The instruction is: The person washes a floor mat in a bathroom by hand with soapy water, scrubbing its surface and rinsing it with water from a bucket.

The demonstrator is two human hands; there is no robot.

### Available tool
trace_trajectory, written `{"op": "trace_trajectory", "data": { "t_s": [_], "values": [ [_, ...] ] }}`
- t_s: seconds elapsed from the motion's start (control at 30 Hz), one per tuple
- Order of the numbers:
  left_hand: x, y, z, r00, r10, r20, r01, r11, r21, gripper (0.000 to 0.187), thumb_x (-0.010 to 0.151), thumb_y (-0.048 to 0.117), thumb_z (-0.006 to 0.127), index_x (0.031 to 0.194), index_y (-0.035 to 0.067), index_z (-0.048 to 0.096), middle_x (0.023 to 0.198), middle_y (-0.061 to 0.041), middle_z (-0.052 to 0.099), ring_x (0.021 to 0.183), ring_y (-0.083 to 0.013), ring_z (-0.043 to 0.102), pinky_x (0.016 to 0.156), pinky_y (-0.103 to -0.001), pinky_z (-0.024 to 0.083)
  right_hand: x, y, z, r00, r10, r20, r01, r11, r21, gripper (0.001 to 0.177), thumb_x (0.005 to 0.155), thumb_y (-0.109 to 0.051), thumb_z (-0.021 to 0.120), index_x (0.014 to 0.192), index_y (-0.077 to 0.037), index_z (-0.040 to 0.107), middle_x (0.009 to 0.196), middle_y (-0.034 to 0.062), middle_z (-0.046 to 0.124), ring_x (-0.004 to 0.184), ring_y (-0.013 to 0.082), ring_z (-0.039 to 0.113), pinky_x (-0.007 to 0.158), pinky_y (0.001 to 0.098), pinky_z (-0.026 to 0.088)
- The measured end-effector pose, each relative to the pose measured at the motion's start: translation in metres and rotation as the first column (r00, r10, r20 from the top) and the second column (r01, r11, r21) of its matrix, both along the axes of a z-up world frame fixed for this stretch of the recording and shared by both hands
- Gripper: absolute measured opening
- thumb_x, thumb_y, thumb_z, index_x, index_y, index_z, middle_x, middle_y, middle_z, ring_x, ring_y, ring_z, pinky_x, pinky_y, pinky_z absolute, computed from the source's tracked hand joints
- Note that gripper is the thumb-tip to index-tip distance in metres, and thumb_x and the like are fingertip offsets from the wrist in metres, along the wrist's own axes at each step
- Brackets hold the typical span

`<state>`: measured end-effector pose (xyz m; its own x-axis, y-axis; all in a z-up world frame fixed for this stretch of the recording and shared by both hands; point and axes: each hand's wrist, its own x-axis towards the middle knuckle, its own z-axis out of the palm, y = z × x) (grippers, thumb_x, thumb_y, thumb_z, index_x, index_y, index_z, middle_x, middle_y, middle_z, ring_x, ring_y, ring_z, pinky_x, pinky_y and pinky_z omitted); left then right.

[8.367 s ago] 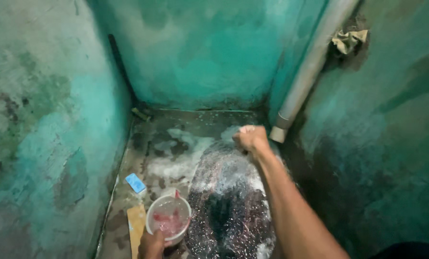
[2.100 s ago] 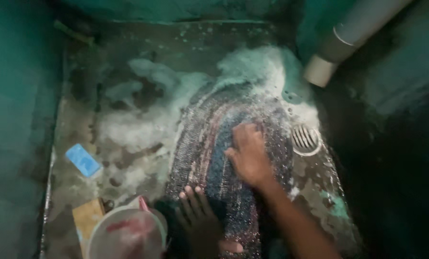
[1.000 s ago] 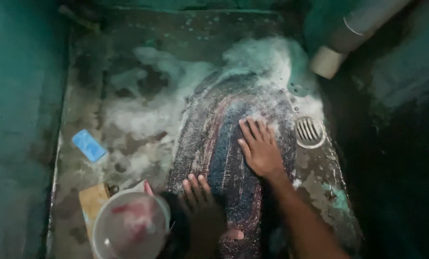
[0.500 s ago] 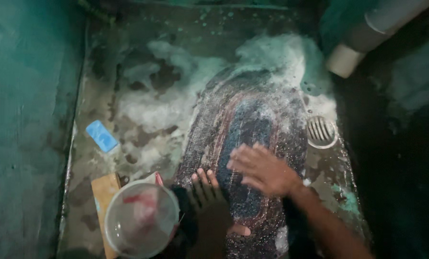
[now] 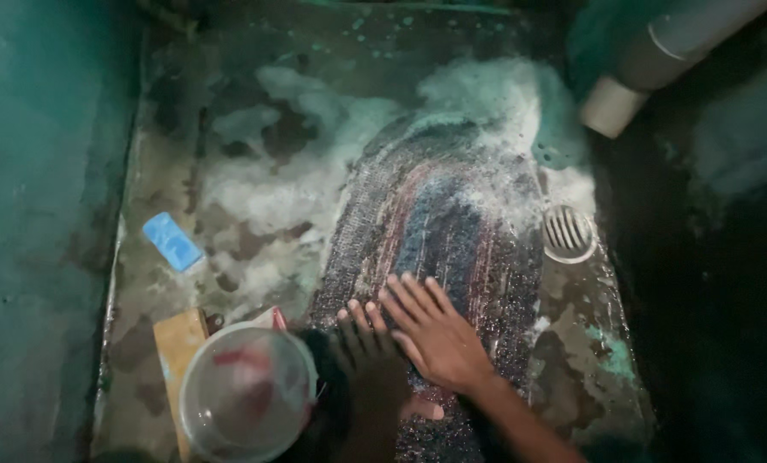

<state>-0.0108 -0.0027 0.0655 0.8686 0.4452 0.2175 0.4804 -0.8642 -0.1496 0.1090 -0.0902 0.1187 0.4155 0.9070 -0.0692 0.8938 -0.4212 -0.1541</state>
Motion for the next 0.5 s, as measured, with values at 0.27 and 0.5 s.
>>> {"op": "trace_trajectory", "data": {
  "t_s": [0.27,0.5],
  "values": [
    [0.008,0.015,0.078,0.899,-0.146,-0.413,-0.151,0.781,-0.605,0.179,0.031,0.089,0.08,0.157,-0.009,-0.001,0.165,-0.034,-0.004,0.155,-0.0482,-0.004,0.12,-0.065,0.0,0.092,-0.024,0.01,0.895,-0.436,-0.096,0.436,0.9,-0.03,0.061,0.106,-0.047,0.024,0.163,-0.024,0.021,0.173,0.0009,0.013,0.159,0.0244,0.009,0.127,0.0526,0.001],
    [0.005,0.007,0.041,0.961,-0.043,0.272,0.14,0.927,-0.347,0.171,0.038,0.099,0.071,0.158,-0.009,0.013,0.165,-0.032,0.012,0.154,-0.0469,0.009,0.121,-0.065,0.009,0.039,0.034,-0.024,0.864,-0.478,0.156,0.472,0.878,0.076,0.069,0.107,-0.047,0.03,0.163,-0.009,0.016,0.17,0.0141,0.01,0.156,0.0338,0.007,0.123,0.0563,0.001]
  ]
}}
